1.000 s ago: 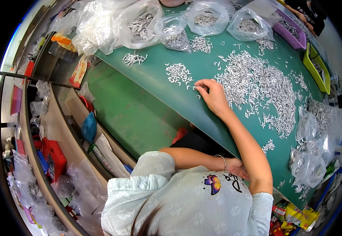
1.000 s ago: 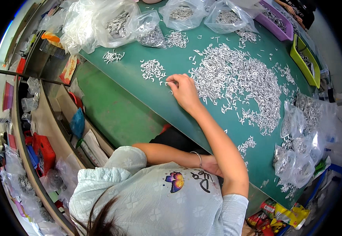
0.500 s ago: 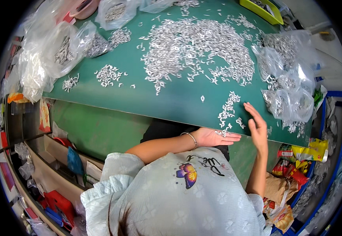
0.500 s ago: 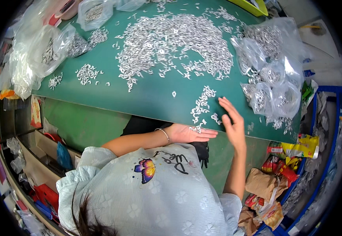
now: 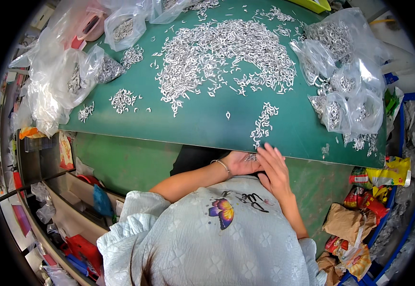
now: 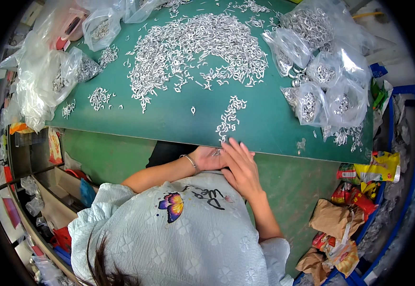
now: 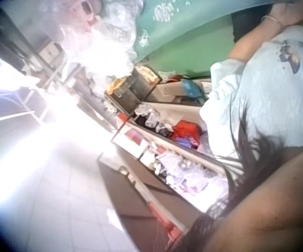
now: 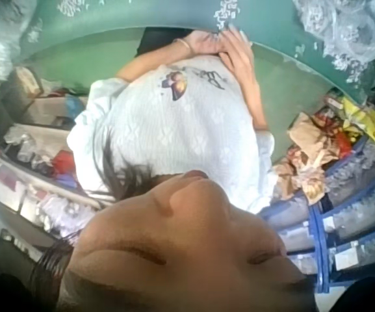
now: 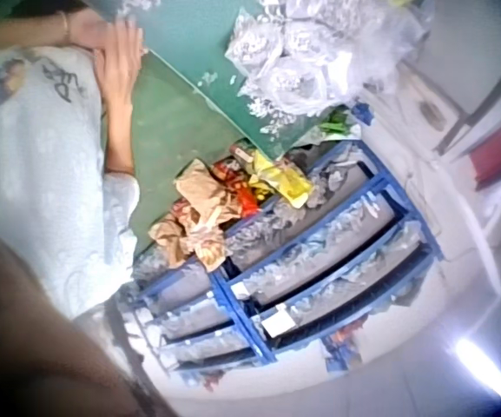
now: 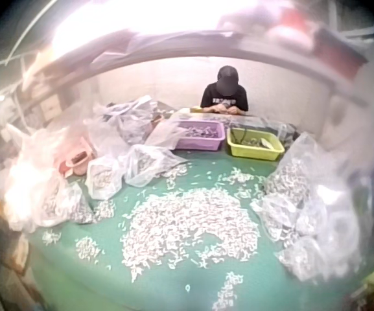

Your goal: The person picks up and sorts small silver-colored metal pieces by hand from a large pile on a green table, placing them into plastic bags.

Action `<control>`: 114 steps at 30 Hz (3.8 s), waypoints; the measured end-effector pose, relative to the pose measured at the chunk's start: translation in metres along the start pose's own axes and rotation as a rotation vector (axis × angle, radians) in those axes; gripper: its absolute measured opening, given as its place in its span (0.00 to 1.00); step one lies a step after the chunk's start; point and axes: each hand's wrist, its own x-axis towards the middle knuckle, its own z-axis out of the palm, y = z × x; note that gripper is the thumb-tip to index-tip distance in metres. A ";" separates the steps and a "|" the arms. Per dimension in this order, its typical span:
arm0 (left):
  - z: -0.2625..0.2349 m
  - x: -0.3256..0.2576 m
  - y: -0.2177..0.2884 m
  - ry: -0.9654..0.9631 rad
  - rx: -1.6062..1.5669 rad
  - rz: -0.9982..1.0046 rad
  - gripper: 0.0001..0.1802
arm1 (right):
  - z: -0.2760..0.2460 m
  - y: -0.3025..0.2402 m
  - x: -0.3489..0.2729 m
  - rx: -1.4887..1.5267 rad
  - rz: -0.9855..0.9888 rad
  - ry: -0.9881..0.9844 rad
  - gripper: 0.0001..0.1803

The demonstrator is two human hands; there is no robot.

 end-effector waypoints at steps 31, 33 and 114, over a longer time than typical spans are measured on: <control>-0.015 -0.016 0.004 -0.283 -0.211 -0.026 0.30 | -0.008 0.013 0.021 0.043 -0.049 -0.276 0.27; 0.015 -0.022 0.006 -0.087 -0.115 -0.035 0.28 | -0.007 0.011 0.013 0.073 -0.075 -0.288 0.28; 0.078 -0.232 0.122 1.489 2.024 1.708 0.19 | 0.063 -0.054 0.162 0.154 -0.104 -0.199 0.16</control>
